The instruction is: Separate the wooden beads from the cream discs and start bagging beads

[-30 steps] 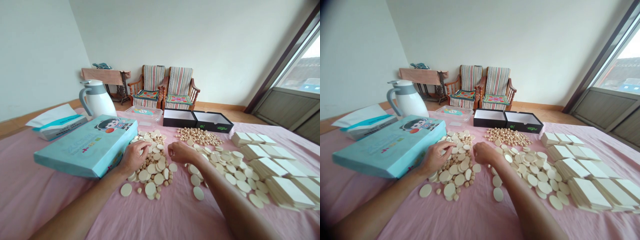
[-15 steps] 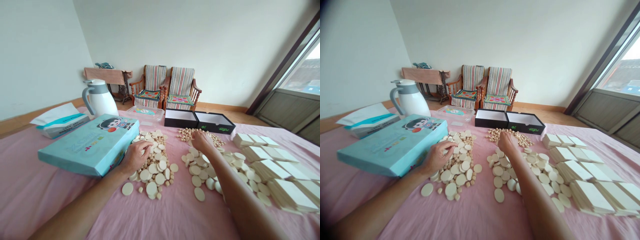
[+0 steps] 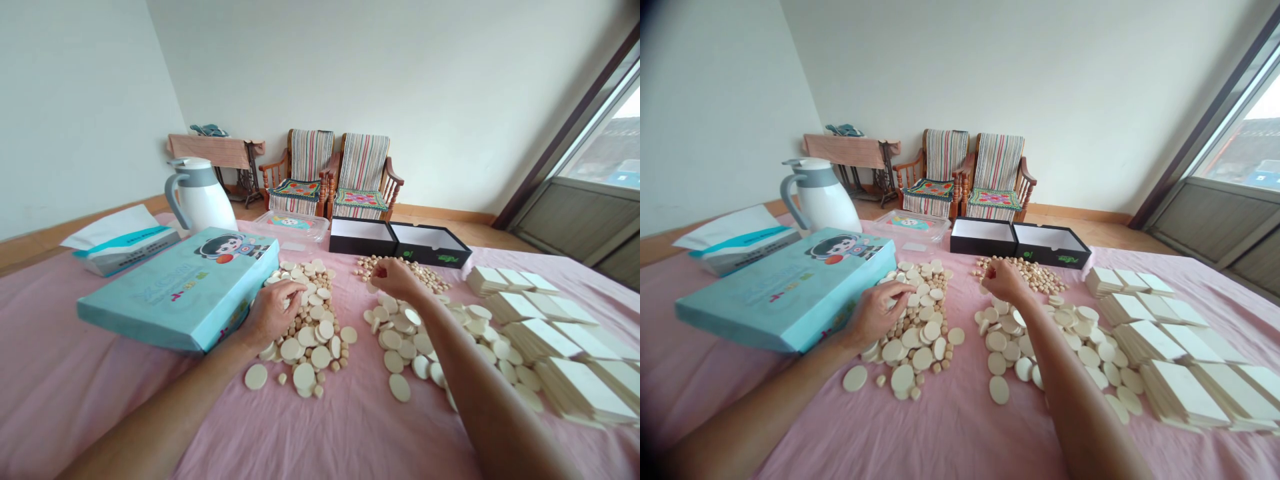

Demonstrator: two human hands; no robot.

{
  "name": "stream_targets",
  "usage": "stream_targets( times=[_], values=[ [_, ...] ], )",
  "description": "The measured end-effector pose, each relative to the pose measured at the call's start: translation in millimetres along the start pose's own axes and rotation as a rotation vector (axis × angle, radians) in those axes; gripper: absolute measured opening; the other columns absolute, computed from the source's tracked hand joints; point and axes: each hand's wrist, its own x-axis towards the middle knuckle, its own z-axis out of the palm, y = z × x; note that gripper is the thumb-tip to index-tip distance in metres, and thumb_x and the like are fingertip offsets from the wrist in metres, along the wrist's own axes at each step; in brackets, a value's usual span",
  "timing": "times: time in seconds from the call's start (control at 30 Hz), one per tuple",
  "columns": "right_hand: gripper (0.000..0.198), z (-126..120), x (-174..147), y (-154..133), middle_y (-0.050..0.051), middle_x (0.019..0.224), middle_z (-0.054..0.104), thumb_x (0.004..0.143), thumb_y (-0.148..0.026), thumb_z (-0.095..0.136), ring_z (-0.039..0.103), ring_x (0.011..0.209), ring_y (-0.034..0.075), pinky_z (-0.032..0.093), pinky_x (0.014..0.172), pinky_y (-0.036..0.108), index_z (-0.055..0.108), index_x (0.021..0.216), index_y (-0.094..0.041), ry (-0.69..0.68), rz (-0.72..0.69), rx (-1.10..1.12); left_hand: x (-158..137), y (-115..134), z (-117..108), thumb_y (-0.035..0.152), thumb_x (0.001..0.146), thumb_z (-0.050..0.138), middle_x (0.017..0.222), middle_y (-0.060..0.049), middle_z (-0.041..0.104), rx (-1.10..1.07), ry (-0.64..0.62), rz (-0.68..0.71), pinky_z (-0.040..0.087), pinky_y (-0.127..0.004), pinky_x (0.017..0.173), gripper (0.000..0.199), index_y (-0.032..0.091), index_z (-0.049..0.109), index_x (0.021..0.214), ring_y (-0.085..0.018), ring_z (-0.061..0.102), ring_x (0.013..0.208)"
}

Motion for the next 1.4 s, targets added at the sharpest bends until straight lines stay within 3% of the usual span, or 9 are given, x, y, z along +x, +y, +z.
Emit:
stream_targets(
  times=[0.1, 0.27, 0.37, 0.5, 0.6, 0.77, 1.0, 1.17, 1.4],
  values=[
    [0.011, -2.5, -3.4, -3.4, 0.001, 0.069, 0.066, 0.069, -0.017, 0.055, 0.059, 0.066, 0.013, 0.037, 0.056, 0.019, 0.066, 0.072, -0.016, -0.1, -0.084, 0.03, 0.4, 1.5, -0.7, 0.014, 0.084, 0.049, 0.084, -0.003, 0.07, 0.003, 0.002, -0.008, 0.05, -0.024, 0.074, 0.019, 0.018, 0.067, 0.088, -0.014, 0.065, 0.079],
    [0.014, -8.4, -13.0, -16.6, 0.005, 0.073, 0.067, 0.07, -0.012, 0.052, 0.059, 0.072, 0.015, 0.038, 0.063, 0.022, 0.065, 0.067, -0.015, -0.107, -0.152, 0.007, 0.0, 2.3, -1.2, 0.015, 0.084, 0.05, 0.083, -0.002, 0.07, -0.005, -0.003, -0.021, 0.05, -0.024, 0.073, 0.018, 0.018, 0.067, 0.088, -0.013, 0.064, 0.077],
    [0.014, -13.8, -23.8, -33.2, 0.003, 0.082, 0.067, 0.07, -0.017, 0.056, 0.059, 0.075, 0.014, 0.04, 0.064, 0.021, 0.066, 0.08, -0.018, -0.296, -0.32, 0.051, -0.3, 2.0, -1.2, 0.014, 0.083, 0.049, 0.083, -0.002, 0.069, -0.003, -0.003, -0.024, 0.049, -0.024, 0.072, 0.019, 0.018, 0.067, 0.089, -0.013, 0.064, 0.076],
    [0.041, -11.9, -39.8, -57.9, 0.005, 0.097, 0.065, 0.062, -0.025, 0.069, 0.059, 0.087, 0.02, 0.043, 0.07, 0.027, 0.06, 0.101, -0.019, -0.471, -0.465, -0.104, -0.2, 1.4, -1.1, 0.014, 0.084, 0.049, 0.084, -0.003, 0.069, -0.001, 0.003, -0.009, 0.049, -0.024, 0.072, 0.019, 0.018, 0.067, 0.089, -0.014, 0.063, 0.077],
    [0.047, -3.9, -46.4, -71.4, 0.008, 0.103, 0.063, 0.06, -0.028, 0.071, 0.059, 0.094, 0.025, 0.044, 0.073, 0.032, 0.058, 0.104, -0.019, -0.466, -0.47, -0.23, -0.3, 1.0, -0.7, 0.015, 0.084, 0.048, 0.085, -0.004, 0.069, 0.002, 0.006, 0.0, 0.049, -0.025, 0.073, 0.02, 0.018, 0.067, 0.089, -0.014, 0.063, 0.078],
    [0.032, -0.3, -45.8, -71.9, 0.011, 0.099, 0.063, 0.066, -0.027, 0.064, 0.06, 0.091, 0.026, 0.044, 0.071, 0.034, 0.059, 0.096, -0.017, -0.419, -0.46, -0.27, -0.3, 0.8, -0.5, 0.015, 0.083, 0.048, 0.084, -0.003, 0.069, 0.0, 0.012, -0.003, 0.049, -0.024, 0.072, 0.02, 0.019, 0.067, 0.089, -0.014, 0.063, 0.077],
    [0.03, -35.6, -45.2, -30.7, 0.006, 0.1, 0.061, 0.065, -0.015, 0.058, 0.056, 0.091, 0.019, 0.041, 0.078, 0.027, 0.056, 0.095, -0.018, -0.254, -0.383, -0.119, -0.5, 2.3, -1.3, 0.014, 0.082, 0.049, 0.085, -0.003, 0.07, 0.005, 0.001, -0.009, 0.051, -0.025, 0.074, 0.02, 0.018, 0.067, 0.089, -0.014, 0.065, 0.078],
    [0.034, -51.2, -51.4, -7.7, 0.006, 0.101, 0.061, 0.062, -0.01, 0.059, 0.055, 0.092, 0.02, 0.039, 0.079, 0.028, 0.058, 0.094, -0.019, -0.299, -0.265, -0.165, -0.4, 2.9, -1.4, 0.014, 0.083, 0.049, 0.086, -0.004, 0.071, -0.004, -0.001, 0.002, 0.051, -0.026, 0.077, 0.02, 0.018, 0.067, 0.089, -0.015, 0.065, 0.08],
    [0.022, -33.1, -53.0, -46.8, 0.005, 0.091, 0.062, 0.07, -0.011, 0.055, 0.055, 0.081, 0.016, 0.04, 0.071, 0.025, 0.059, 0.091, -0.017, -0.161, -0.411, 0.042, 0.2, 2.9, -3.1, 0.014, 0.082, 0.049, 0.086, -0.004, 0.071, -0.007, 0.007, 0.006, 0.051, -0.026, 0.076, 0.02, 0.018, 0.067, 0.089, -0.015, 0.065, 0.079]
  ],
)
